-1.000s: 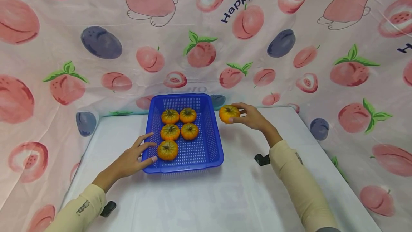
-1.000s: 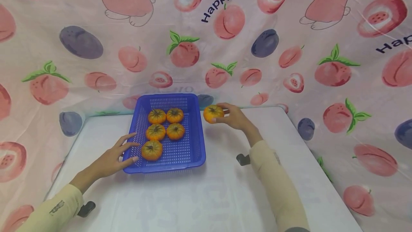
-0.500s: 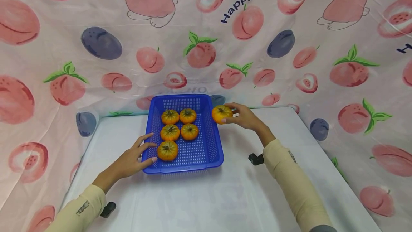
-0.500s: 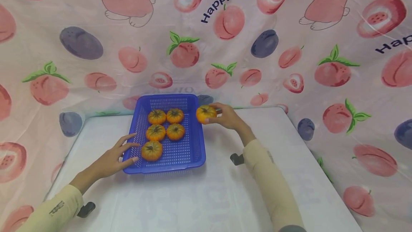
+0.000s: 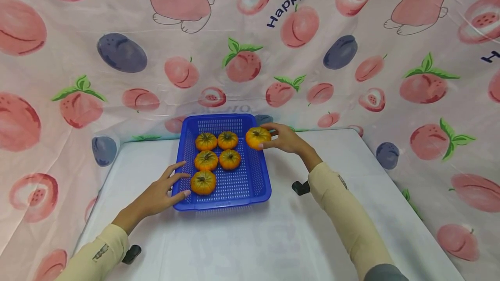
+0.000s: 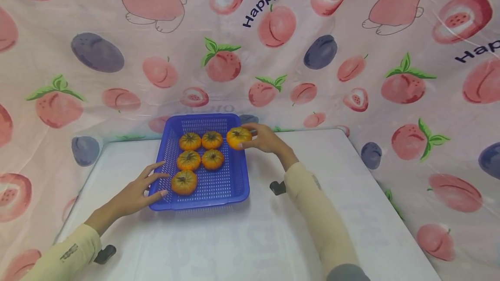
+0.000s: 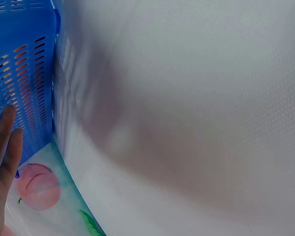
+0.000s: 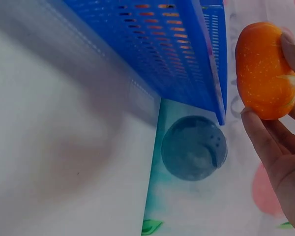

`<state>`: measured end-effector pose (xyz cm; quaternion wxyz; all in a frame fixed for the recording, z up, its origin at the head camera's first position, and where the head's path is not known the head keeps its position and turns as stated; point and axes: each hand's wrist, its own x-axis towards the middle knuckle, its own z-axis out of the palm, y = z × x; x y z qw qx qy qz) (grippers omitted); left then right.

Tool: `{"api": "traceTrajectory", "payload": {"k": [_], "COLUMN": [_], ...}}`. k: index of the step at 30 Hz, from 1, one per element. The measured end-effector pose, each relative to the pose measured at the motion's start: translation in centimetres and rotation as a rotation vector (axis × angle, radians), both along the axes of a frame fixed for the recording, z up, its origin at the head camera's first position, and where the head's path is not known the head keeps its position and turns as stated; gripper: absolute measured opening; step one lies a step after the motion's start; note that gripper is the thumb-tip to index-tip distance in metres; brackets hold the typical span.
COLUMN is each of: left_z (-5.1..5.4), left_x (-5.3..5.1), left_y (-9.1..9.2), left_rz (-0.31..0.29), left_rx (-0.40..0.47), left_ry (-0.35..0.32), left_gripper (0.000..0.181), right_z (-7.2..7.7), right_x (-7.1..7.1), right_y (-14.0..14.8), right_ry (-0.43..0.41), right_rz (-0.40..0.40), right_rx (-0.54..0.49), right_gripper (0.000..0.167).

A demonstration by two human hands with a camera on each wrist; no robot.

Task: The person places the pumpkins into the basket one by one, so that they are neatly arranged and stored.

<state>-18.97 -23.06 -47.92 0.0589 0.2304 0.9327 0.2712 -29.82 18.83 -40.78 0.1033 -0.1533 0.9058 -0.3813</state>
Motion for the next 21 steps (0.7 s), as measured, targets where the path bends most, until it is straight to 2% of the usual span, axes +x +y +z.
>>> {"api": "traceTrajectory", "payload": {"k": [9, 21], "left_z": [-0.1, -0.1], "left_x": [0.0, -0.1], "left_y": [0.0, 0.0], "left_rz": [0.002, 0.01], "left_rx": [-0.002, -0.003], "left_ry": [-0.001, -0.011], "left_gripper": [0.055, 0.055], "right_z": [0.6, 0.5], "right_x": [-1.1, -2.8], "right_y": [-2.1, -4.9], "right_ry": [-0.01, -0.015], "right_rz": [0.031, 0.086], "right_rx": [0.027, 0.053], "right_gripper": [0.074, 0.074]}}
